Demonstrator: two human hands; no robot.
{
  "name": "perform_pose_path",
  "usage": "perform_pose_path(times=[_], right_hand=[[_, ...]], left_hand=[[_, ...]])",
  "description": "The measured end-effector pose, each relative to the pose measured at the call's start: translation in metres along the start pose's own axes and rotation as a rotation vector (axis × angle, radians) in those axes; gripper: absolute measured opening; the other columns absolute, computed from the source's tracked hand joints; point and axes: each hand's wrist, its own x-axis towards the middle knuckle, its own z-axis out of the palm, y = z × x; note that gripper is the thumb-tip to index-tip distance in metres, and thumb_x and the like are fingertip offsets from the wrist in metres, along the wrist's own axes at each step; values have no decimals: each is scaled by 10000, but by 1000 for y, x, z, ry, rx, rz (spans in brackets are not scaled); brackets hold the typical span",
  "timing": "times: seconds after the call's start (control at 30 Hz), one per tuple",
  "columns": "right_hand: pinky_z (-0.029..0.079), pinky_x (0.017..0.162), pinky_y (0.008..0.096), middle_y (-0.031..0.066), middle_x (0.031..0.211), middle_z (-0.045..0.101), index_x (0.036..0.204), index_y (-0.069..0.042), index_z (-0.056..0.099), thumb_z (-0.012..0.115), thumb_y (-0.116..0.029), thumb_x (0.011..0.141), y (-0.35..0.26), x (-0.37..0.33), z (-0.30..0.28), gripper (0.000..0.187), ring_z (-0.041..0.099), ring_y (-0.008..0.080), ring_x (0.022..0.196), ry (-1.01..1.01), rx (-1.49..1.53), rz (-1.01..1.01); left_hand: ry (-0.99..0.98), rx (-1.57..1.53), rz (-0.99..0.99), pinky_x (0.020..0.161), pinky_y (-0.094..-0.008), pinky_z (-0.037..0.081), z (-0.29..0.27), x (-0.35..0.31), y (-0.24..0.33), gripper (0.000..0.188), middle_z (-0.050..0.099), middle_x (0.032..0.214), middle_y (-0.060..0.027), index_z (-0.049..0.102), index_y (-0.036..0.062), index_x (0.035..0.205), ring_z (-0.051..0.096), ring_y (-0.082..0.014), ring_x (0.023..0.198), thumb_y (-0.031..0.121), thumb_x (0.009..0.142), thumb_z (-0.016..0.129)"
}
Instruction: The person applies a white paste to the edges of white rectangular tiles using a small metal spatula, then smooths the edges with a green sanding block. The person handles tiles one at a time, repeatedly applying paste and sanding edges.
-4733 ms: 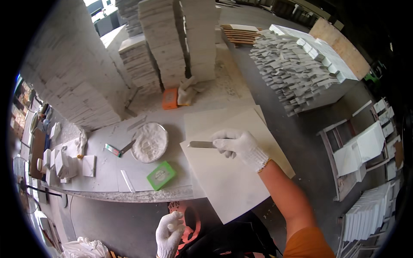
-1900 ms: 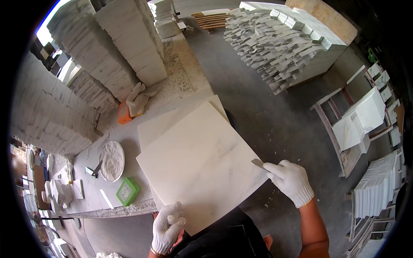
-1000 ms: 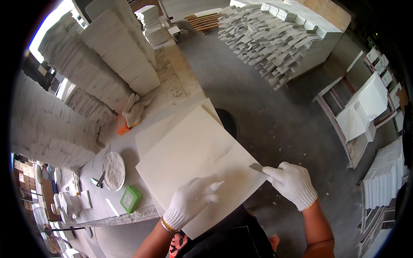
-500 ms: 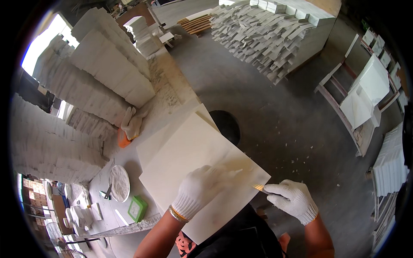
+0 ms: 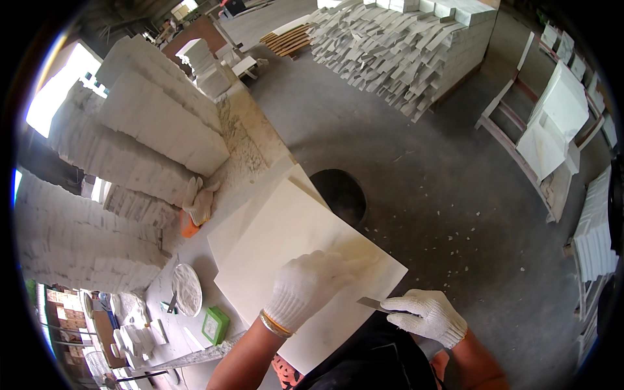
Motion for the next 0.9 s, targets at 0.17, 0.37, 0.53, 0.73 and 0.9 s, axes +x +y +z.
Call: perform_pose_path(times=[0.17, 0.37, 0.53, 0.73, 0.9], right_hand=[[531, 593, 334, 59, 784, 698, 1069, -128, 783, 802, -212, 817, 2, 1, 1, 267, 677, 230, 662, 0, 8, 9], [525, 582, 347, 51, 751, 669, 1069, -157, 785, 796, -240, 819, 3, 1, 1, 263, 667, 244, 649, -1, -7, 25], [521, 576, 354, 53, 741, 659, 1057, -153, 783, 795, -247, 821, 4, 1, 2, 255, 663, 250, 645, 7, 42, 41], [520, 579, 360, 58, 746, 660, 1058, -152, 780, 783, -258, 832, 4, 1, 1, 250, 663, 256, 650, -11, 55, 46], [506, 601, 360, 67, 763, 662, 1093, -132, 771, 782, -185, 825, 6, 2, -1, 274, 652, 248, 665, -35, 50, 30]], left_hand=[[-100, 79, -50, 777, -359, 555, 6, 0, -3, 206, 731, 1073, -20, 767, 180, 1063, 686, -225, 930, 194, 868, 700], [65, 82, 64, 634, -369, 552, 15, 3, -6, 263, 702, 857, -41, 714, 151, 934, 694, -228, 766, 408, 886, 683], [-123, 103, -54, 722, -359, 551, 8, 6, -1, 195, 718, 1001, -15, 748, 205, 1041, 687, -223, 880, 303, 895, 665], [-230, 135, -102, 777, -350, 545, 5, 7, 2, 236, 720, 1092, 7, 755, 227, 1111, 676, -209, 961, 255, 898, 657], [-263, 131, -107, 789, -345, 545, 5, 10, 2, 244, 721, 1101, 14, 752, 236, 1124, 672, -203, 977, 259, 910, 636]])
